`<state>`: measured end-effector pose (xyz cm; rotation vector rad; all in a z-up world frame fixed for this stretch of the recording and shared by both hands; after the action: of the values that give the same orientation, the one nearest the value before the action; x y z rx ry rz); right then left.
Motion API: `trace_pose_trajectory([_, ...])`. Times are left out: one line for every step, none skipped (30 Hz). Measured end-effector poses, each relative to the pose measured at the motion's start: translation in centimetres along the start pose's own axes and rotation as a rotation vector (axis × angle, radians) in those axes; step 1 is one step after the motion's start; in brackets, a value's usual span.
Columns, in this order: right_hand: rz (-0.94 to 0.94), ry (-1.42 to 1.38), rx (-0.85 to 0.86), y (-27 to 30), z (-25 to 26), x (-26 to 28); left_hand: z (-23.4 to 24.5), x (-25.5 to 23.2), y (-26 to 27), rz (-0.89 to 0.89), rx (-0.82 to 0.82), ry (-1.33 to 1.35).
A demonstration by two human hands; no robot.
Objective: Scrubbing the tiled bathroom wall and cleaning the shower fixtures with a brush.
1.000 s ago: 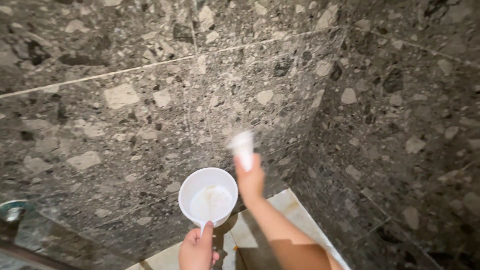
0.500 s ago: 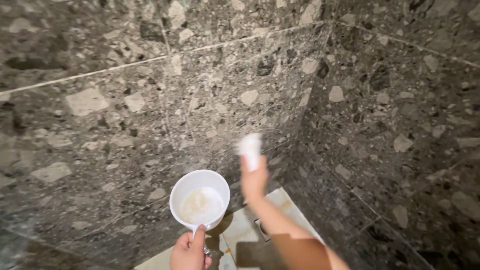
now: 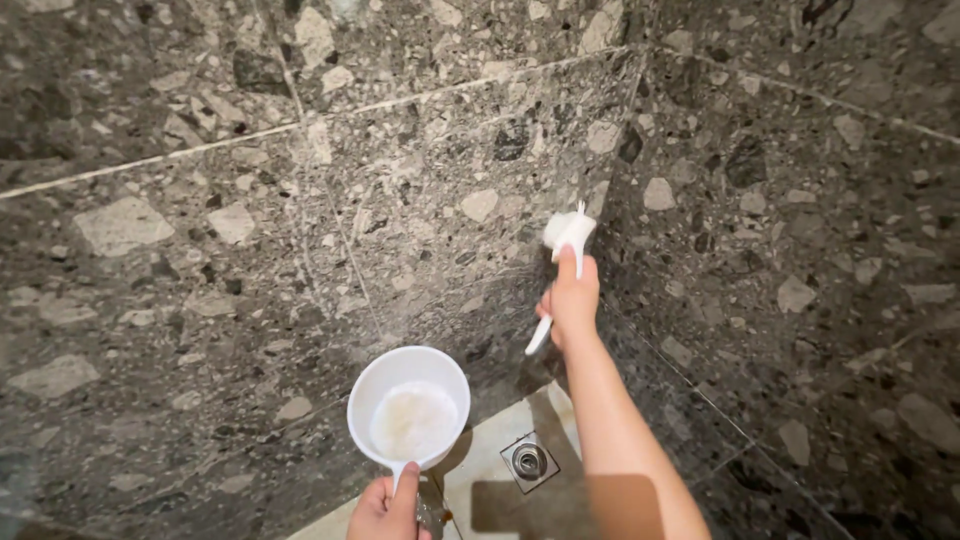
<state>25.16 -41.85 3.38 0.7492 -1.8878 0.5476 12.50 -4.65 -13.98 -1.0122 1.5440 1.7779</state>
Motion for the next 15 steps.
trace_pose_trajectory([0.056,-0.045,0.056,0.2,-0.8,2.5,0.0,0.1,-0.6,-0.029,0.013,-0.022])
trace_pose_trajectory([0.059,-0.049,0.048,-0.3,0.2,0.4,-0.1,0.3,-1.0,-0.033,0.018,-0.029])
trace_pose_trajectory([-0.071,-0.041,-0.030,-0.6,1.6,-2.6,0.1,0.5,-1.3,-0.061,-0.033,-0.010])
trace_pose_trajectory([-0.200,-0.033,-0.109,-0.8,3.1,-5.5,0.3,0.6,-1.6,-0.089,-0.083,0.009])
trace_pose_trajectory([-0.198,-0.034,-0.109,-1.5,4.9,-7.6,0.2,0.3,-1.5,-0.091,-0.082,0.010])
trace_pose_trajectory([-0.404,-0.026,-0.069,-1.6,6.3,-11.0,0.1,0.1,-1.5,-0.071,-0.080,0.021])
trace_pose_trajectory([-0.609,-0.017,-0.023,-1.6,7.7,-14.2,-0.1,0.0,-1.5,-0.050,-0.078,0.035])
trace_pose_trajectory([-0.607,-0.016,-0.021,-2.0,6.7,-11.3,-0.3,0.3,-2.1,-0.052,-0.078,0.037])
trace_pose_trajectory([-0.420,-0.023,0.030,-2.9,5.7,-7.4,-0.7,1.1,-2.3,-0.060,-0.059,0.070])
trace_pose_trajectory([-0.233,-0.030,0.082,-3.6,4.6,-3.4,-1.1,2.0,-2.5,-0.069,-0.041,0.102])
trace_pose_trajectory([-0.231,-0.034,0.079,-3.6,3.6,-2.0,-1.0,2.3,-3.2,-0.072,-0.039,0.098])
trace_pose_trajectory([-0.134,-0.107,0.150,-3.7,2.0,0.1,-1.0,2.3,-3.8,-0.120,-0.041,0.115])
trace_pose_trajectory([-0.038,-0.178,0.218,-3.5,0.7,2.2,-0.7,2.5,-4.2,-0.164,-0.042,0.130])
trace_pose_trajectory([-0.039,-0.181,0.212,-3.0,0.3,1.6,-0.5,2.1,-4.0,-0.164,-0.040,0.123])
trace_pose_trajectory([-0.020,-0.089,0.073,-2.7,0.8,1.1,-0.5,2.0,-3.8,-0.137,-0.037,0.095])
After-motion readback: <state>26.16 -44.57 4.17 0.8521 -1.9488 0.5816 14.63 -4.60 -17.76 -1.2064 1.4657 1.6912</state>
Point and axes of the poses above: each hand's wrist, its own y-axis away from the middle knuckle, its own z-axis out of the back of the hand, x = y × z, the point moved 7 cm from there along -y, towards the middle knuckle, and after that the axes turned 5 degrees about z, right-handed, at the moved point
